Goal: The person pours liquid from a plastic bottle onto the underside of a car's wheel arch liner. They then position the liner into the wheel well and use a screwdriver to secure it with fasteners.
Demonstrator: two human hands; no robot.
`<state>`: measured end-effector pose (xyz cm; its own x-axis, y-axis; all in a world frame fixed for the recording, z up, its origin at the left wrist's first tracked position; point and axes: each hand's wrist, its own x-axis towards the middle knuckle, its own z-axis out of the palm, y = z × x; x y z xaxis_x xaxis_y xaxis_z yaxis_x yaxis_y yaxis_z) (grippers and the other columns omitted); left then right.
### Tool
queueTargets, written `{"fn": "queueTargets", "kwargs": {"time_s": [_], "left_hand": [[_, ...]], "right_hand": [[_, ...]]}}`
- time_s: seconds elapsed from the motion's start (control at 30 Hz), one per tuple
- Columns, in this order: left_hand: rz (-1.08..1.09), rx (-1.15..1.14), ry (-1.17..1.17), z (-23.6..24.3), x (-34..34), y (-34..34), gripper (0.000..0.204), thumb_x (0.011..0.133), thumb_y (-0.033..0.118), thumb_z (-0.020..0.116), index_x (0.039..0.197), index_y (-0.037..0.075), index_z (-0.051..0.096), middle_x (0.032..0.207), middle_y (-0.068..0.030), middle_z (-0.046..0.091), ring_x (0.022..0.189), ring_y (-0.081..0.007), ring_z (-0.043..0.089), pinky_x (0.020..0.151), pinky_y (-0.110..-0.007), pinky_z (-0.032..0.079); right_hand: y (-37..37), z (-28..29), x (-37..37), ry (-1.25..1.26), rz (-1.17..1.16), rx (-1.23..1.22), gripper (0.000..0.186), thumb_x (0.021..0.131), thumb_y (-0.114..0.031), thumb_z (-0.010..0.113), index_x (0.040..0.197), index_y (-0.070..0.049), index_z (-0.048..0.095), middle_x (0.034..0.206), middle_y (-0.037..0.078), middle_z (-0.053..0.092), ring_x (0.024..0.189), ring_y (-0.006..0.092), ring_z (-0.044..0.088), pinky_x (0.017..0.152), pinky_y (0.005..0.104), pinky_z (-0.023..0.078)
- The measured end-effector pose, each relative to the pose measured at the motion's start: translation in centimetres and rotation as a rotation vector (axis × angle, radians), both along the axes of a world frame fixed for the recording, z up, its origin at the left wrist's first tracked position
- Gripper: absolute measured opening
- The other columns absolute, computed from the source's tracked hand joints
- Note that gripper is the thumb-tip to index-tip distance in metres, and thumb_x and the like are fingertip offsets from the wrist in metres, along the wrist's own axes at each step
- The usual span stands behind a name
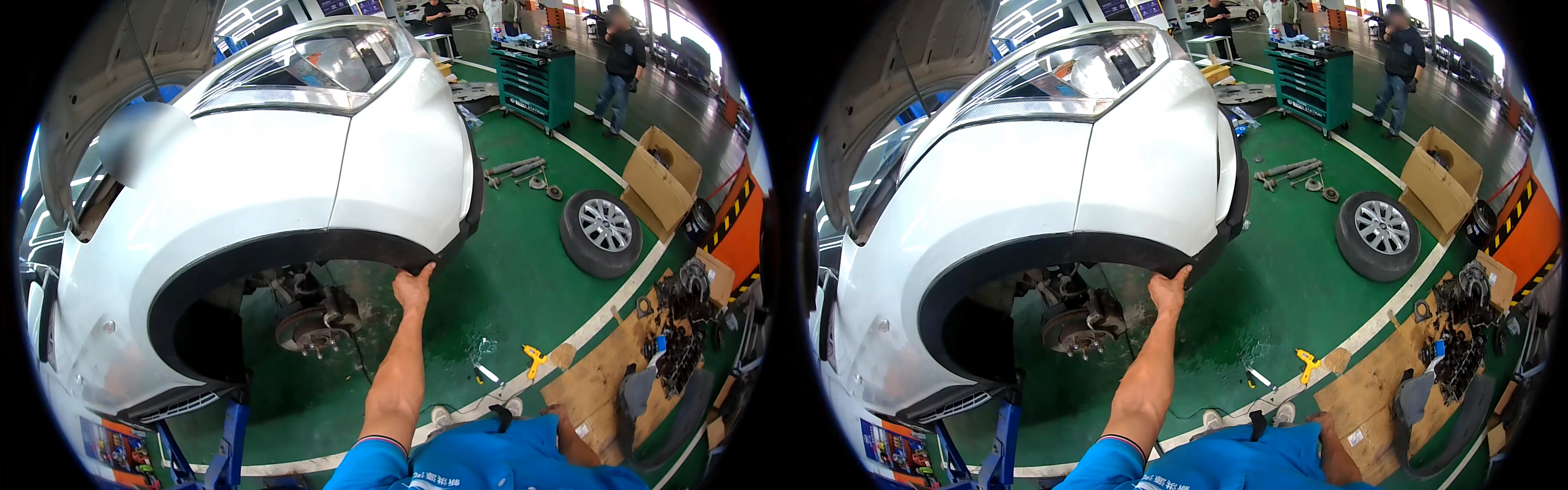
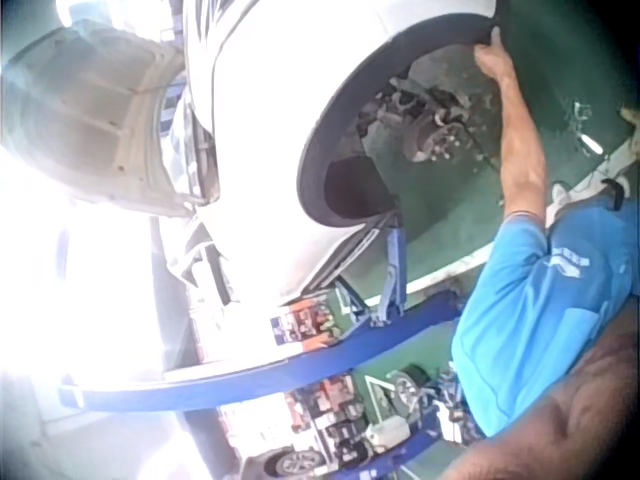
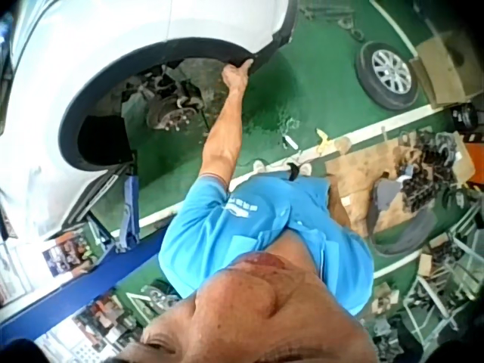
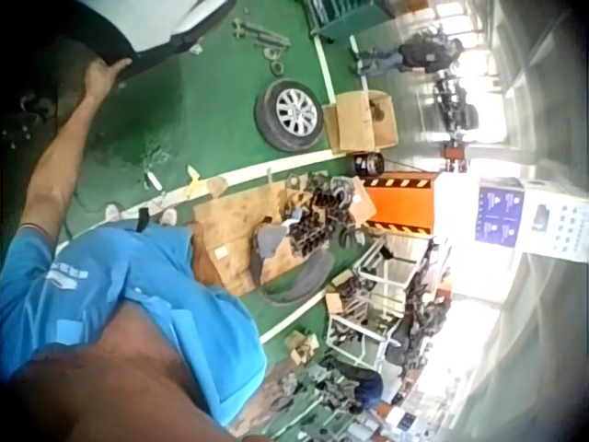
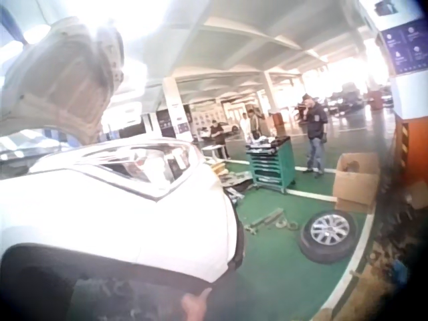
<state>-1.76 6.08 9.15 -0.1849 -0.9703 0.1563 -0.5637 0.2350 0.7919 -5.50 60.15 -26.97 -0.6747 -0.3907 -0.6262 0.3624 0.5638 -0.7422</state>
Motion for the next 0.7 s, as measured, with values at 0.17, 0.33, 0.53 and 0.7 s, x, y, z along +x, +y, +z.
{"fn": "queueTargets", "kwargs": {"time_s": [0.17, 0.33, 0.53, 0.7], "left_hand": [[-0.013, -0.065, 0.031, -0.9, 1.2, -0.5, 0.061, 0.064, 0.042, 0.087, 0.088, -0.009, 0.064, 0.083, -0.0276, 0.068, 0.085, -0.0441, 0.066, 0.079, -0.048, 0.050], [-0.024, -0.070, 0.056, -0.7, 0.7, -0.4, 0.061, 0.064, 0.042, 0.087, 0.089, -0.009, 0.064, 0.083, -0.0277, 0.068, 0.085, -0.0438, 0.066, 0.078, -0.048, 0.050], [-0.016, -0.001, 0.027, -1.6, 1.1, -1.0, 0.059, 0.063, 0.044, 0.087, 0.080, -0.008, 0.065, 0.080, -0.0277, 0.067, 0.080, -0.0434, 0.066, 0.074, -0.048, 0.051], [0.003, -0.034, 0.029, -1.2, 0.9, -0.7, 0.058, 0.063, 0.045, 0.087, 0.075, -0.006, 0.063, 0.077, -0.0275, 0.067, 0.076, -0.0440, 0.066, 0.072, -0.049, 0.051]], "right_hand": [[-1.4, 3.1, 0.7, -0.179, -0.150, -0.109, 0.016, 0.065, 0.002, 0.069, 0.078, 0.011, 0.068, 0.082, 0.021, 0.071, 0.075, 0.0295, 0.068, 0.068, 0.0387, 0.055], [-1.3, 2.9, 0.8, -0.143, -0.153, -0.120, 0.014, 0.063, 0.006, 0.066, 0.076, 0.012, 0.067, 0.083, 0.023, 0.069, 0.077, 0.0321, 0.067, 0.070, 0.0413, 0.055], [-1.8, 4.4, 0.9, -0.154, -0.151, -0.123, 0.012, 0.063, 0.006, 0.066, 0.074, 0.012, 0.066, 0.080, 0.023, 0.069, 0.077, 0.0329, 0.067, 0.071, 0.0414, 0.055], [-1.6, 3.4, 0.5, -0.238, -0.223, -0.177, 0.012, 0.065, 0.004, 0.070, 0.073, 0.011, 0.066, 0.079, 0.022, 0.069, 0.076, 0.0319, 0.067, 0.071, 0.0398, 0.055]]}}
